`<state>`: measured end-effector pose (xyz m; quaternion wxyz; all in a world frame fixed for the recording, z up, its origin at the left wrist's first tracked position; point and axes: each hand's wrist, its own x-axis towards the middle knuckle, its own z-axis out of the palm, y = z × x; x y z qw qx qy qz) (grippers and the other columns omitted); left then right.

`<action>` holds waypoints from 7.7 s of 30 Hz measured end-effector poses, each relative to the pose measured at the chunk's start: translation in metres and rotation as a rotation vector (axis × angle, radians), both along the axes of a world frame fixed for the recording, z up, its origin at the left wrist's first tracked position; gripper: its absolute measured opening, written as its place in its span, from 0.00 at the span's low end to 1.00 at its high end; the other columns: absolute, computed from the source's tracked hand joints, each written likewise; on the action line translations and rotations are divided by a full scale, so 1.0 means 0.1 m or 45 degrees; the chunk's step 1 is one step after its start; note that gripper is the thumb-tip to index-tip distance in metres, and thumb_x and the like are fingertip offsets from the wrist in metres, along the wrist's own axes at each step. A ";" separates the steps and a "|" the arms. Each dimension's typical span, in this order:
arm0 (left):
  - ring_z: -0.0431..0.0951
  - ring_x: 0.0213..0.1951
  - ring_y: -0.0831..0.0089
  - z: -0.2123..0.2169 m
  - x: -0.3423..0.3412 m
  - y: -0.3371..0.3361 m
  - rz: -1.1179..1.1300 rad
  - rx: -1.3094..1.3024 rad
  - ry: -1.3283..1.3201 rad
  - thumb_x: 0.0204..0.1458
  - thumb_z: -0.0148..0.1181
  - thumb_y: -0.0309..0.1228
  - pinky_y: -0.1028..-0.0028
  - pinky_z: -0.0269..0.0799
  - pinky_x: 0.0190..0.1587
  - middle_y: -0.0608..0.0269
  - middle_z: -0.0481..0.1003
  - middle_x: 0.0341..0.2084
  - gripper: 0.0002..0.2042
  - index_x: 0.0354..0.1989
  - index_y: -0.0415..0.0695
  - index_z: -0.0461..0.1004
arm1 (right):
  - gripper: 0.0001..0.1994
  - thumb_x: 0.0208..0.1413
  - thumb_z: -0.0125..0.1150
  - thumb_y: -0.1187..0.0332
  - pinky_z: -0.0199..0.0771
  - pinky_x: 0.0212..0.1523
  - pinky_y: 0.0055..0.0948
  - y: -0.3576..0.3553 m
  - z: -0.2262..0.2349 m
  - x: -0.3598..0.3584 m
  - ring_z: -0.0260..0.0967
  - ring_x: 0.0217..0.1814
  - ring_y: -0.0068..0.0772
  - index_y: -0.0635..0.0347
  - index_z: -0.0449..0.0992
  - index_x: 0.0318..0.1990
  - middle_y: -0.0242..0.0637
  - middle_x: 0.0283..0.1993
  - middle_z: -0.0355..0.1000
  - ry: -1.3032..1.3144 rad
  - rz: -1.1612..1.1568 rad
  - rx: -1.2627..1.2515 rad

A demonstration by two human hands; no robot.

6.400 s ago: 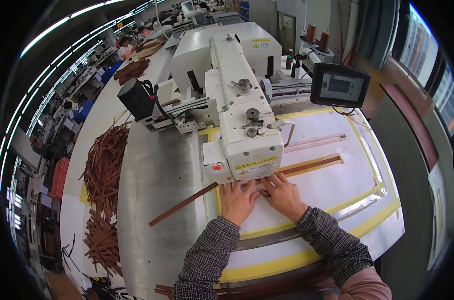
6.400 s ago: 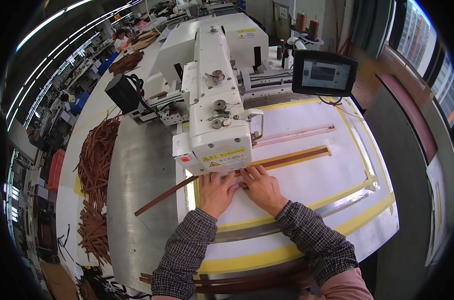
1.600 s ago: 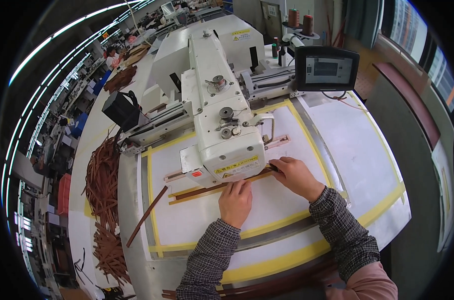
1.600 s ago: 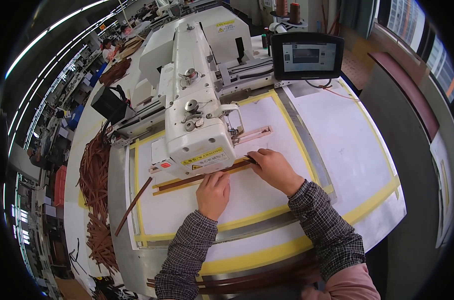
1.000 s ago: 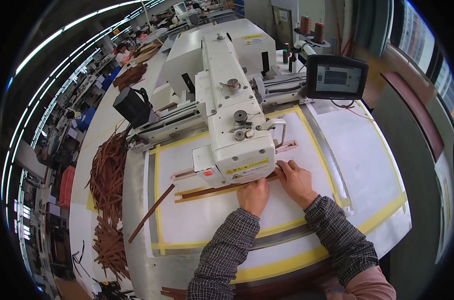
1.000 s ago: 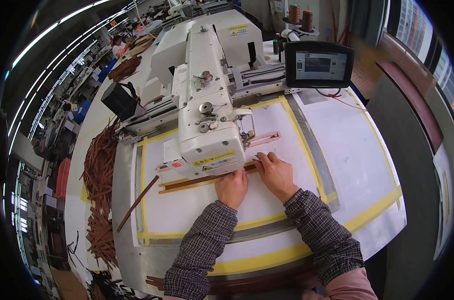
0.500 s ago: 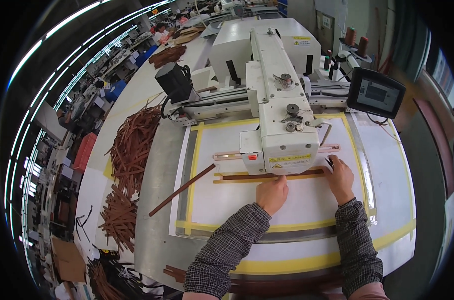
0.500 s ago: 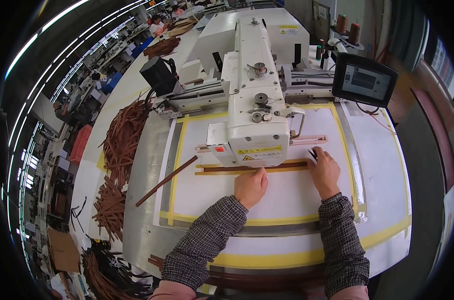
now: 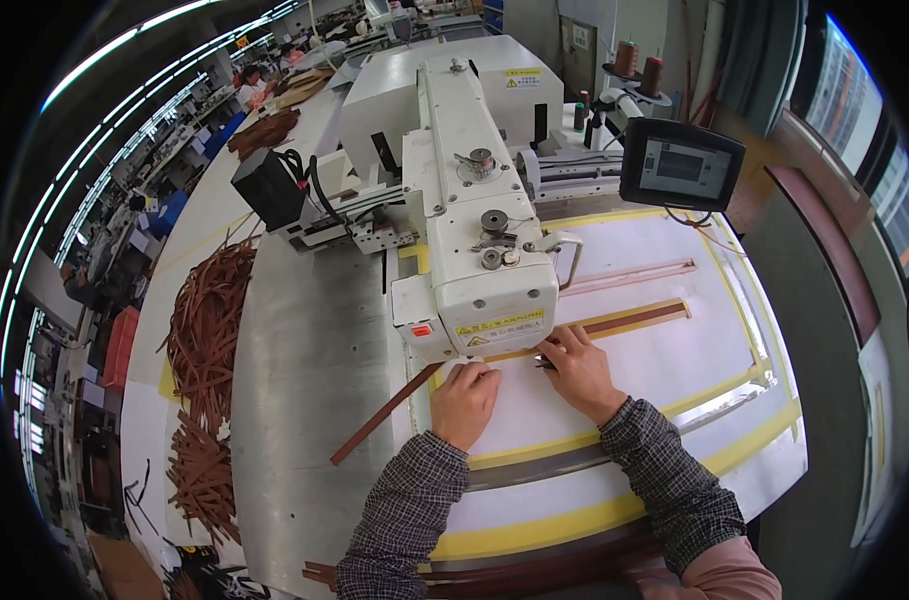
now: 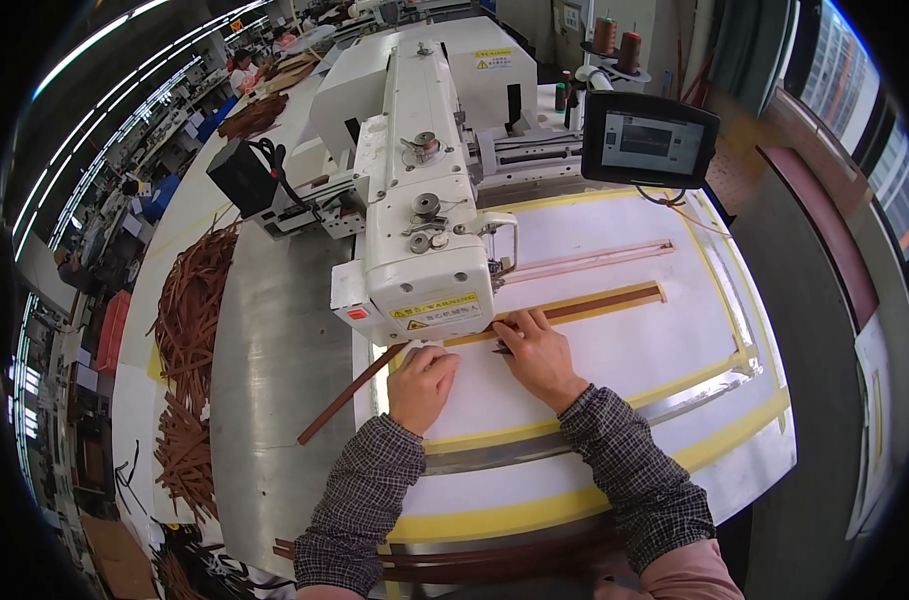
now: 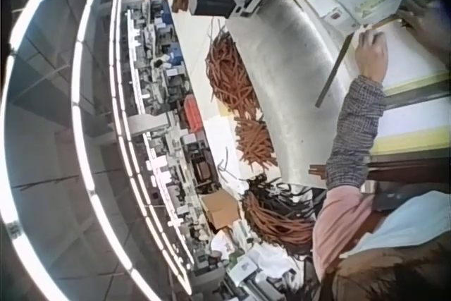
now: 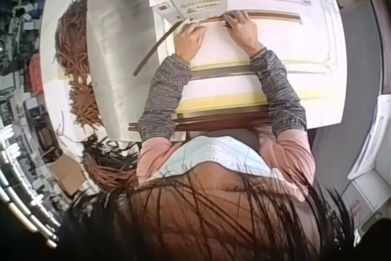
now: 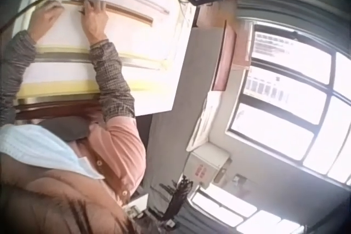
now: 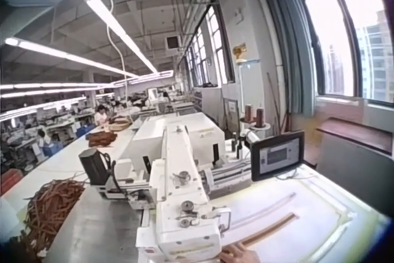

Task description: Assembling leather straps using an automated sewing machine in a factory setting.

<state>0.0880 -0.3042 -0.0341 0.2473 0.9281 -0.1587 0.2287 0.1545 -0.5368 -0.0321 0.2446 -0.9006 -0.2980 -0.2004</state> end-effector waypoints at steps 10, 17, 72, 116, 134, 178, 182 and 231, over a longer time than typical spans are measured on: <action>0.79 0.45 0.53 -0.12 0.19 0.47 0.427 0.100 0.101 0.56 0.70 0.31 0.55 0.74 0.46 0.58 0.80 0.41 0.09 0.42 0.44 0.84 | 0.20 0.49 0.72 0.72 0.84 0.43 0.34 0.10 0.08 -0.01 0.73 0.58 0.38 0.53 0.84 0.53 0.33 0.52 0.73 -0.037 0.103 -0.134; 0.83 0.37 0.51 -0.07 0.30 0.97 0.593 -0.035 -0.054 0.55 0.69 0.27 0.54 0.79 0.37 0.60 0.82 0.35 0.03 0.37 0.47 0.85 | 0.20 0.48 0.68 0.73 0.84 0.42 0.34 0.16 0.06 -0.02 0.72 0.58 0.40 0.54 0.84 0.53 0.36 0.52 0.73 -0.062 0.111 -0.179; 0.80 0.49 0.57 -0.15 0.15 -0.18 0.123 0.311 -0.063 0.54 0.63 0.25 0.64 0.82 0.48 0.61 0.79 0.45 0.16 0.51 0.42 0.84 | 0.20 0.54 0.68 0.66 0.86 0.40 0.36 0.08 0.03 -0.03 0.74 0.59 0.39 0.53 0.84 0.56 0.34 0.52 0.75 -0.067 0.076 -0.139; 0.73 0.55 0.52 -0.18 0.14 0.10 0.439 0.257 -0.019 0.54 0.69 0.35 0.50 0.65 0.54 0.55 0.76 0.47 0.13 0.48 0.53 0.87 | 0.22 0.58 0.72 0.57 0.86 0.40 0.37 0.01 0.02 -0.12 0.77 0.57 0.39 0.63 0.83 0.54 0.38 0.52 0.78 -0.090 -0.171 -0.169; 0.75 0.54 0.51 -0.13 0.14 0.06 0.409 0.261 -0.053 0.55 0.66 0.33 0.50 0.66 0.57 0.54 0.79 0.47 0.14 0.50 0.54 0.87 | 0.22 0.54 0.76 0.56 0.86 0.42 0.38 0.00 0.04 -0.13 0.77 0.59 0.39 0.61 0.83 0.51 0.36 0.54 0.78 -0.080 -0.219 -0.168; 0.76 0.53 0.50 -0.09 0.16 -0.01 0.252 0.190 -0.045 0.59 0.67 0.39 0.49 0.70 0.56 0.54 0.79 0.45 0.12 0.48 0.49 0.87 | 0.11 0.52 0.74 0.69 0.85 0.38 0.37 0.04 0.10 -0.01 0.79 0.54 0.36 0.51 0.86 0.44 0.30 0.51 0.81 -0.124 0.023 -0.124; 0.75 0.53 0.52 -0.04 0.14 -0.02 0.223 0.232 -0.023 0.60 0.68 0.39 0.50 0.68 0.57 0.57 0.79 0.44 0.13 0.50 0.50 0.87 | 0.13 0.56 0.71 0.67 0.85 0.41 0.34 0.09 0.10 -0.02 0.77 0.57 0.35 0.51 0.83 0.49 0.29 0.52 0.80 -0.085 0.071 -0.113; 0.74 0.29 0.82 1.46 -2.29 3.26 0.775 -0.372 0.453 0.65 0.62 0.21 0.77 0.71 0.33 0.69 0.78 0.29 0.04 0.45 0.34 0.80 | 0.13 0.59 0.72 0.64 0.84 0.40 0.39 -0.88 0.67 -0.59 0.84 0.37 0.47 0.57 0.85 0.49 0.44 0.37 0.84 0.366 0.133 -0.048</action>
